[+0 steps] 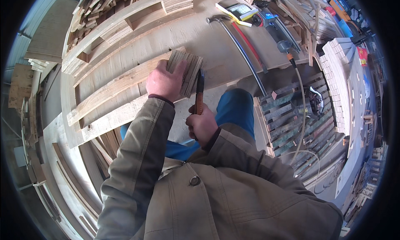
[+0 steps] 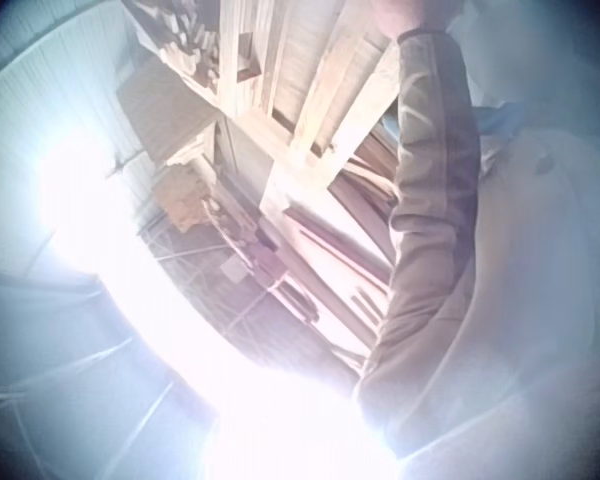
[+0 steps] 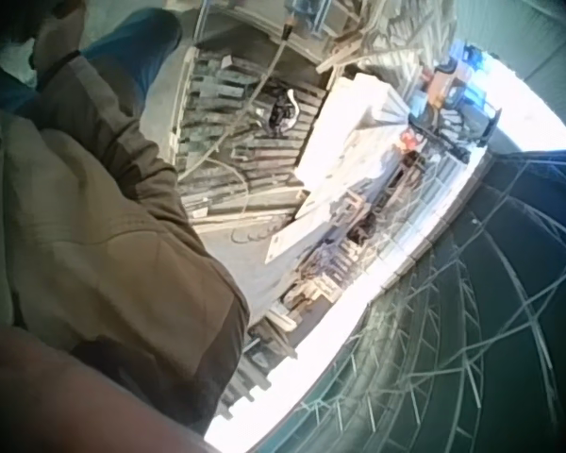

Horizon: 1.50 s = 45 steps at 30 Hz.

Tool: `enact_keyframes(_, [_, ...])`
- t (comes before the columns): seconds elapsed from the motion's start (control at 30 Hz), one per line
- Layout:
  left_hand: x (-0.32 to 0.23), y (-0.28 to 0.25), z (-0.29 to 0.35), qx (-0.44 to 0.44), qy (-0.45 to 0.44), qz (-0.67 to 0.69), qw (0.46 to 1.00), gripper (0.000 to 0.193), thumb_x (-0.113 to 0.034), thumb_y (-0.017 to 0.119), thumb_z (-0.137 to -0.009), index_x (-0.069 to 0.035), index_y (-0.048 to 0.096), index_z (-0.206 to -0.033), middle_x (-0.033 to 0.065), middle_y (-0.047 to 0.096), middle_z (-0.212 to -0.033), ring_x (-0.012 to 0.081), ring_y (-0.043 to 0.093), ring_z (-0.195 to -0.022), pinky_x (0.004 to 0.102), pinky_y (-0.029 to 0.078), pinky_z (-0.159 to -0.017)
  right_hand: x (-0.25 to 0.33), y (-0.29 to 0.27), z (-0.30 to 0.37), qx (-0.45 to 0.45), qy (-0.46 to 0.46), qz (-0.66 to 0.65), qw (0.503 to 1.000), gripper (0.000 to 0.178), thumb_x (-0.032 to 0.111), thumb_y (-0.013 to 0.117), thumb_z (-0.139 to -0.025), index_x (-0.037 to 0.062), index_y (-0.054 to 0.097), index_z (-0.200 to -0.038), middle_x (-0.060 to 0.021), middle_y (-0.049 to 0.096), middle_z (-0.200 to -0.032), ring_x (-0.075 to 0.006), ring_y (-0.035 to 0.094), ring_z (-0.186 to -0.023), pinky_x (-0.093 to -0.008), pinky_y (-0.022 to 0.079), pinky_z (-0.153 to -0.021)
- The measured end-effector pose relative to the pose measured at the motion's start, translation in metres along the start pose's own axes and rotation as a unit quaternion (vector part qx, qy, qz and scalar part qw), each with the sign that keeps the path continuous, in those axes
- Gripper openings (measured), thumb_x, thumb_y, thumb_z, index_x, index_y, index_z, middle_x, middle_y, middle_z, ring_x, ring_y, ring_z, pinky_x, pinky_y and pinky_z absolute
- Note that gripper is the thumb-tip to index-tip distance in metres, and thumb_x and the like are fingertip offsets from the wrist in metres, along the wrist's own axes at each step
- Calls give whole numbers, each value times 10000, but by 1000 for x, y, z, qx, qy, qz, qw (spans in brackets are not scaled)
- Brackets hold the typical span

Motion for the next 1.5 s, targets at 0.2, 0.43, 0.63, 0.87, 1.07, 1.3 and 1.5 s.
enact_keyframes(0.2, [-5,-10,27,106,25,-84,990,1172,-610,893,-757,55,389,-1581,322,565,-1473,429,585,-1369,473,485,-1142,-2,-9,-7,-18,-34,53,998,402,92,693,-829,-26,526,-1174,-151,614,-938,-237,633,-694,-388,508,-574])
enact_keyframes(0.43, [-16,-4,31,158,66,-83,982,1356,-505,974,-691,93,201,-1631,330,355,-1612,457,418,-1498,461,414,-1227,-7,-6,-13,-21,-91,59,994,428,75,688,-817,6,491,-1190,-87,551,-820,-183,542,-540,-372,443,-452])
enact_keyframes(0.63, [-17,-1,24,163,93,-83,979,1393,-393,961,-654,134,119,-1630,345,349,-1603,462,421,-1491,450,418,-1231,-11,-8,-17,-21,-94,75,993,393,126,725,-824,-17,534,-1136,-188,650,-997,-304,669,-932,-418,536,-818])
enact_keyframes(0.87, [-33,2,21,180,72,-120,974,1331,-311,891,-638,40,131,-1673,325,374,-1597,501,416,-1481,467,413,-1233,-11,-7,-15,-22,-90,77,993,394,116,711,-820,-17,529,-1142,-201,649,-993,-323,668,-928,-418,531,-827])
enact_keyframes(1.07, [-38,4,23,172,50,-172,969,1316,-300,889,-621,-11,170,-1684,303,413,-1580,497,446,-1460,478,435,-1209,-11,-5,-16,-25,-88,76,993,394,108,702,-809,-20,528,-1139,-195,643,-983,-321,662,-923,-413,530,-836])
enact_keyframes(1.3, [-31,5,22,138,88,-143,976,1247,-281,864,-612,3,255,-1664,304,444,-1548,494,483,-1425,490,457,-1185,-14,-11,-21,12,-64,57,996,393,108,716,-778,-10,533,-1105,-163,633,-945,-274,651,-872,-410,534,-784])
enact_keyframes(1.5, [-26,7,21,113,106,-130,979,1221,-275,860,-611,7,288,-1653,301,455,-1541,483,506,-1409,482,465,-1180,-10,-11,-23,22,-87,37,995,431,2,668,-737,6,500,-1134,-95,533,-831,-198,514,-524,-375,444,-471])
Point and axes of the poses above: each hand's wrist, its own z-axis away from the middle knuckle, its own y-axis out of the palm, x = y × z, the point moved 7 cm from there along -z, towards the middle knuckle
